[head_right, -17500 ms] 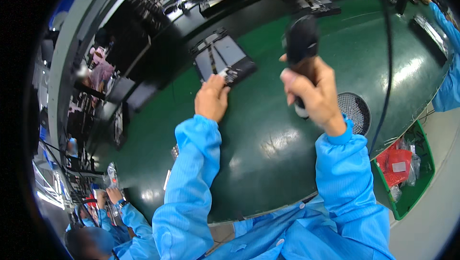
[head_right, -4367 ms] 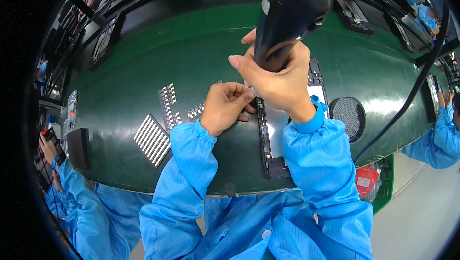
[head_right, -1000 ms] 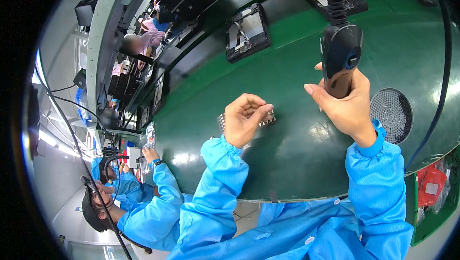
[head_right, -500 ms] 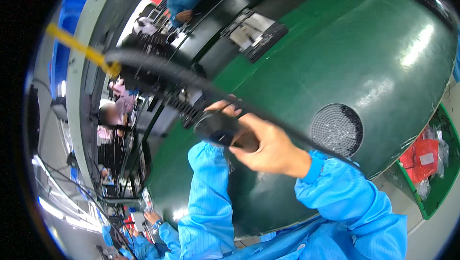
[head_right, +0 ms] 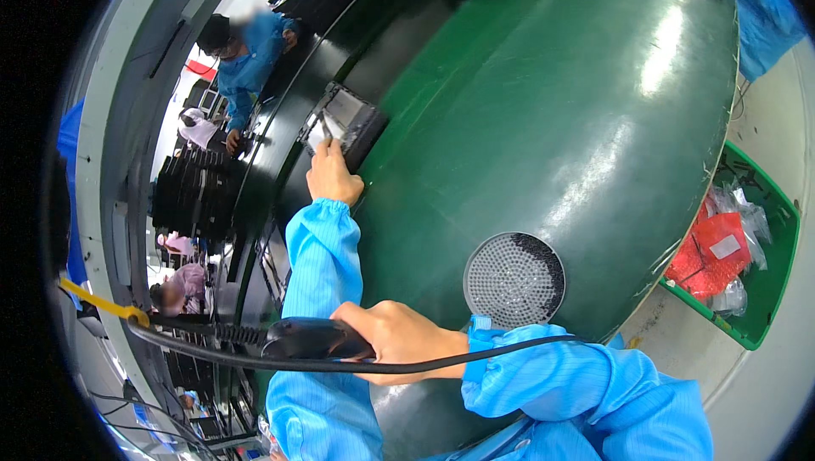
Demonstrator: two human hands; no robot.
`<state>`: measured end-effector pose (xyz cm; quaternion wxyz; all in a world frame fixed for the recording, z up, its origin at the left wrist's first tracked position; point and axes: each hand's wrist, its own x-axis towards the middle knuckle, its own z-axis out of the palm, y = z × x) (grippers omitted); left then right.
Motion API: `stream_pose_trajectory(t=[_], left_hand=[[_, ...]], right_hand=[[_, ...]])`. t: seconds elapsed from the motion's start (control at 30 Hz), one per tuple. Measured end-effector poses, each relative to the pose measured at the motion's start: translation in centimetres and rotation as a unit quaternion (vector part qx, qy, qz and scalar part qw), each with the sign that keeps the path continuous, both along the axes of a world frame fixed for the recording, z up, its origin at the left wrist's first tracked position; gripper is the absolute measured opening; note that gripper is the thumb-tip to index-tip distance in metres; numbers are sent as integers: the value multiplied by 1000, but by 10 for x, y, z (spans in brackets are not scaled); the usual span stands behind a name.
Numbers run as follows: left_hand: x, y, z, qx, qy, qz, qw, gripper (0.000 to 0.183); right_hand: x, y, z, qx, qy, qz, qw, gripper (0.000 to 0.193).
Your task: Manually assembling and fastening components of a tablet or small screen device using an electric screwdriver and individual screw strips.
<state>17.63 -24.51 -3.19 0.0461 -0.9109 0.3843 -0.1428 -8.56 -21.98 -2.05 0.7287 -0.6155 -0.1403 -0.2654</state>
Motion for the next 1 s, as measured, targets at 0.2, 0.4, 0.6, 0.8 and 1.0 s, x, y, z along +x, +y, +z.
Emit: stream_pose_trajectory(t=[0.2, 0.4, 0.6, 0.8, 1.0], left_hand=[[21, 2, 20, -155, -158, 6, 975, 33], [-17, 68, 34, -201, -114, -130, 964, 40], [-107, 161, -14, -361, 68, -234, 900, 54], [-223, 190, 10, -235, -11, -179, 955, 52], [-296, 225, -5, -225, 59, -228, 945, 52]], right_hand=[[1, 2, 3, 6, -4, -1, 1000, 41], [-10, -8, 15, -44, 82, 8, 996, 50], [-9, -6, 17, 63, 7, 27, 998, 33], [-40, -60, 60, 106, 51, -77, 990, 26], [-43, -92, 35, 73, 13, -165, 984, 26]])
